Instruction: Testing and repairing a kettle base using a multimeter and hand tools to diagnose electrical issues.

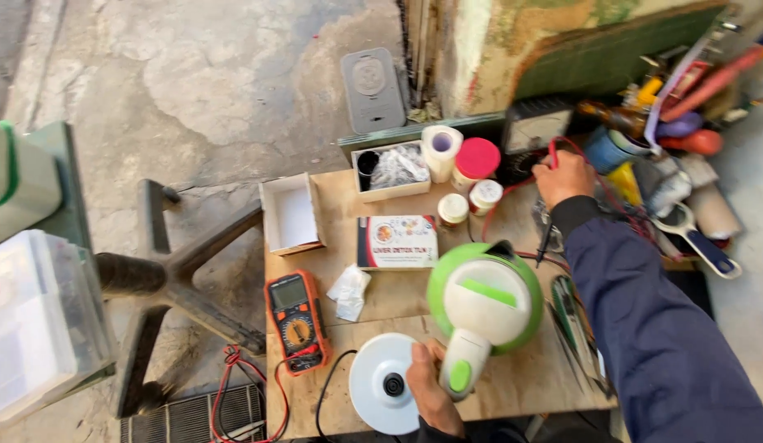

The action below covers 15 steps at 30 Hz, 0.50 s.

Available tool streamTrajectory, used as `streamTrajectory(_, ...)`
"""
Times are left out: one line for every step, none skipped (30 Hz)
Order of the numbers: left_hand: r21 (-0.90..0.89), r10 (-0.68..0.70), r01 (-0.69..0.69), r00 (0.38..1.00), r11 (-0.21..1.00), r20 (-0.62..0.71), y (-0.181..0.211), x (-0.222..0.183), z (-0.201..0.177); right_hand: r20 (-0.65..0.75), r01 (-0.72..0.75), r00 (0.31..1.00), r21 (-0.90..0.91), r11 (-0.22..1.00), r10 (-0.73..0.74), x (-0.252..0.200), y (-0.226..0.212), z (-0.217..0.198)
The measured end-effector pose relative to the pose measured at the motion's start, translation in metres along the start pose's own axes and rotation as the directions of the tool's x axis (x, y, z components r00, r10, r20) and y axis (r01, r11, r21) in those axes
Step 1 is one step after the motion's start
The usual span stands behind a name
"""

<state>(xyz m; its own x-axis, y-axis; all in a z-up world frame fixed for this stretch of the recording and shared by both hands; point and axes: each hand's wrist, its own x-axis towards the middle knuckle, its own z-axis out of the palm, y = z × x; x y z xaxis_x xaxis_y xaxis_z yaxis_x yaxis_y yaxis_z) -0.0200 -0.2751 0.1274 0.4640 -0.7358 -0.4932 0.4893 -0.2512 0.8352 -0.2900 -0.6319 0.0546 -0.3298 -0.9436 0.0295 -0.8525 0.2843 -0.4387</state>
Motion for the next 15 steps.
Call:
streamTrajectory(-0.004, 0.012, -0.012, 1.0, 1.0, -0.017, -0.011, 0.006, -0.004, 0.009, 0.017, 1.0, 0.01, 1.0, -0.017, 0.005, -0.005, 0.009)
streamTrajectory(0.026, 0.037, -0.037, 0.999, 0.999, -0.002, -0.023, 0.011, -0.008, -0.017, 0.013, 1.0, -0.024, 1.0, -0.013, 0.009, -0.006, 0.016)
streamTrajectory(0.057, 0.06, -0.061, 0.998, 0.997, 0.014, -0.035, 0.016, -0.011, -0.043, 0.009, 0.999, -0.058, 0.998, -0.011, 0.012, -0.006, 0.022)
streamTrajectory(0.056, 0.066, -0.066, 0.998, 0.996, 0.005, -0.037, 0.017, -0.013, -0.038, 0.017, 0.999, -0.053, 0.998, -0.019, 0.015, -0.002, 0.03)
streamTrajectory(0.067, 0.081, -0.084, 0.995, 0.994, 0.053, -0.039, 0.018, -0.014, -0.066, 0.031, 0.997, -0.093, 0.995, -0.038, 0.018, 0.001, 0.039)
streamTrajectory(0.077, 0.093, -0.101, 0.991, 0.992, 0.101, -0.042, 0.019, -0.016, -0.094, 0.043, 0.994, -0.134, 0.99, -0.056, 0.02, 0.006, 0.046)
streamTrajectory(0.076, 0.097, -0.104, 0.991, 0.992, 0.093, -0.044, 0.023, -0.019, -0.09, 0.051, 0.994, -0.13, 0.99, -0.063, 0.021, 0.009, 0.055)
streamTrajectory(0.112, 0.066, -0.075, 0.995, 0.991, 0.08, -0.047, 0.024, -0.022, -0.136, 0.082, 0.985, -0.145, 0.986, -0.102, 0.02, 0.015, 0.06)
streamTrajectory(0.146, 0.035, -0.044, 0.997, 0.988, 0.065, -0.051, 0.025, -0.024, -0.182, 0.113, 0.973, -0.161, 0.98, -0.142, 0.02, 0.022, 0.065)
streamTrajectory(0.15, 0.022, -0.032, 0.997, 0.988, 0.069, -0.05, 0.024, -0.025, -0.178, 0.104, 0.975, -0.17, 0.98, -0.135, 0.018, 0.025, 0.066)
streamTrajectory(0.166, 0.039, -0.054, 0.995, 0.985, 0.094, -0.048, 0.023, -0.026, -0.154, 0.163, 0.968, -0.203, 0.966, -0.196, 0.016, 0.029, 0.066)
streamTrajectory(0.179, 0.059, -0.08, 0.991, 0.981, 0.122, -0.046, 0.023, -0.026, -0.132, 0.221, 0.958, -0.233, 0.947, -0.256, 0.017, 0.031, 0.065)
streamTrajectory(0.18, 0.049, -0.072, 0.991, 0.981, 0.127, -0.052, 0.022, -0.027, -0.131, 0.214, 0.959, -0.24, 0.947, -0.25, 0.016, 0.033, 0.065)
streamTrajectory(0.171, 0.062, -0.086, 0.989, 0.982, 0.137, -0.058, 0.022, -0.028, -0.127, 0.254, 0.947, -0.273, 0.928, -0.296, 0.015, 0.034, 0.066)
streamTrajectory(0.161, 0.075, -0.099, 0.986, 0.982, 0.147, -0.064, 0.022, -0.029, -0.12, 0.293, 0.932, -0.305, 0.906, -0.342, 0.015, 0.035, 0.066)
